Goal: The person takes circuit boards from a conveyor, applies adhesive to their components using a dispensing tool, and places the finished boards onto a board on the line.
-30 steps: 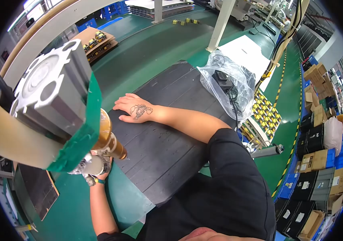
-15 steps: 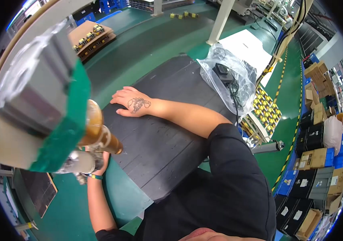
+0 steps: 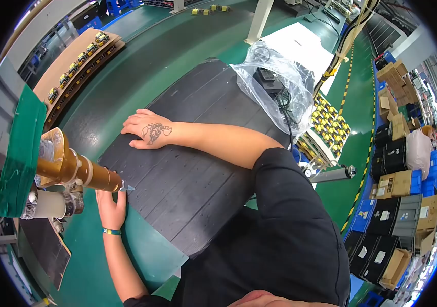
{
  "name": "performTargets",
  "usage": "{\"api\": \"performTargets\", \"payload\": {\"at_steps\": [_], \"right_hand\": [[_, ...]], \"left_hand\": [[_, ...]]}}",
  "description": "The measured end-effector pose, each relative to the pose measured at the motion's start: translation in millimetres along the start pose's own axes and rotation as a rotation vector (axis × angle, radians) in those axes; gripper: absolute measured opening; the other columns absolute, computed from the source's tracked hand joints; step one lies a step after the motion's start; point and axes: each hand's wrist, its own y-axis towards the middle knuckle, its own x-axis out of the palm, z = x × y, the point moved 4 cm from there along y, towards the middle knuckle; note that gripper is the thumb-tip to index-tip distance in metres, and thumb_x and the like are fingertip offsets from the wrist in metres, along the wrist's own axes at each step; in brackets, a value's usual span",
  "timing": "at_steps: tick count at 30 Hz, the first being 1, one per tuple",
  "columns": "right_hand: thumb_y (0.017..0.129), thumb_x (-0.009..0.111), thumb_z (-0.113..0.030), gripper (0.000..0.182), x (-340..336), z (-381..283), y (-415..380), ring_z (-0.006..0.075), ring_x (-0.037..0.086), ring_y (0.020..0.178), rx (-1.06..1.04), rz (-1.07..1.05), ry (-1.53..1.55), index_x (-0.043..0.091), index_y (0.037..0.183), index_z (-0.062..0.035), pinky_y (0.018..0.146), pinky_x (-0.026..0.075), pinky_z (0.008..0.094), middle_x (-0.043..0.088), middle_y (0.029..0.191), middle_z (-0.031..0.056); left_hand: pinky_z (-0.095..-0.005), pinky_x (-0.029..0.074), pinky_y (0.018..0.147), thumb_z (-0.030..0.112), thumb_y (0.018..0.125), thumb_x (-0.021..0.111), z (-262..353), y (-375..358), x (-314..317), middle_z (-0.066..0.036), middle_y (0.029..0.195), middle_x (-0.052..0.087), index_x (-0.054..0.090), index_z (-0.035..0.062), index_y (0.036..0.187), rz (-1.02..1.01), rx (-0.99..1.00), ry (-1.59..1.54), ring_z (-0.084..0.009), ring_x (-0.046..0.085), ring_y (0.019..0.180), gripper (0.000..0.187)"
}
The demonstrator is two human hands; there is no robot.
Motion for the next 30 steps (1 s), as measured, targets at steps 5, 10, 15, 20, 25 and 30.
{"api": "performTargets", "payload": {"at_steps": [5, 10, 15, 20, 25, 30], "right_hand": [[0.083, 0.064, -0.033, 0.043, 3.7, 0.9, 1.6, 0.0258, 0.049, 0.123, -0.003, 0.008, 0.018, 0.059, 0.119, -0.0101, 0.111, 0.027, 0.0467, 0.057, 0.123, 0.0109], [0.082, 0.062, -0.035, 0.043, 6.5, 3.3, 0.9, 0.0255, 0.050, 0.121, -0.016, 0.041, 0.029, 0.061, 0.117, -0.0104, 0.111, 0.026, 0.0458, 0.058, 0.121, 0.0094], [0.082, 0.062, -0.034, 0.042, 3.0, 1.3, 1.5, 0.0259, 0.050, 0.121, -0.022, 0.049, 0.029, 0.061, 0.117, -0.0096, 0.111, 0.026, 0.0462, 0.058, 0.121, 0.0102], [0.084, 0.063, -0.031, 0.043, 1.0, -0.5, 1.5, 0.0266, 0.048, 0.124, -0.007, -0.006, 0.031, 0.058, 0.120, -0.0085, 0.111, 0.027, 0.0477, 0.056, 0.125, 0.0128], [0.083, 0.063, -0.032, 0.042, 3.3, 1.0, 1.0, 0.0265, 0.048, 0.123, -0.018, 0.019, 0.032, 0.058, 0.119, -0.0087, 0.111, 0.026, 0.0475, 0.057, 0.123, 0.0121], [0.082, 0.063, -0.034, 0.042, 4.3, 3.0, 1.9, 0.0262, 0.049, 0.122, -0.024, 0.044, 0.035, 0.060, 0.117, -0.0100, 0.111, 0.026, 0.0472, 0.058, 0.121, 0.0105]], "left_hand": [[-0.0437, 0.024, 0.112, 0.006, 0.085, 0.058, -3.3, -1.8, 0.1, -0.015, 0.148, 0.037, 0.052, 0.0030, 0.129, -0.038, -0.025, 0.002, -0.0356, 0.033, 0.136, 0.045], [-0.0433, 0.025, 0.112, 0.007, 0.086, 0.057, -1.5, -2.4, 1.3, -0.015, 0.148, 0.037, 0.052, 0.0029, 0.130, -0.020, -0.044, -0.053, -0.0351, 0.033, 0.136, 0.044], [-0.0438, 0.025, 0.112, 0.009, 0.086, 0.057, -0.4, -2.3, 5.1, -0.015, 0.148, 0.036, 0.052, 0.0018, 0.128, 0.040, -0.055, -0.267, -0.0351, 0.034, 0.135, 0.043], [-0.0443, 0.025, 0.112, 0.010, 0.087, 0.058, 2.8, -0.3, -0.7, -0.015, 0.148, 0.036, 0.052, 0.0008, 0.127, 0.022, 0.008, 0.027, -0.0353, 0.036, 0.134, 0.042], [-0.0445, 0.025, 0.111, 0.011, 0.087, 0.058, 2.9, -0.1, -0.1, -0.014, 0.148, 0.037, 0.052, 0.0010, 0.127, 0.035, 0.035, 0.054, -0.0353, 0.036, 0.133, 0.041], [-0.0442, 0.025, 0.111, 0.012, 0.087, 0.058, 4.9, -0.3, -0.4, -0.015, 0.148, 0.037, 0.053, 0.0011, 0.127, 0.017, -0.069, -0.140, -0.0355, 0.036, 0.134, 0.041]]}}
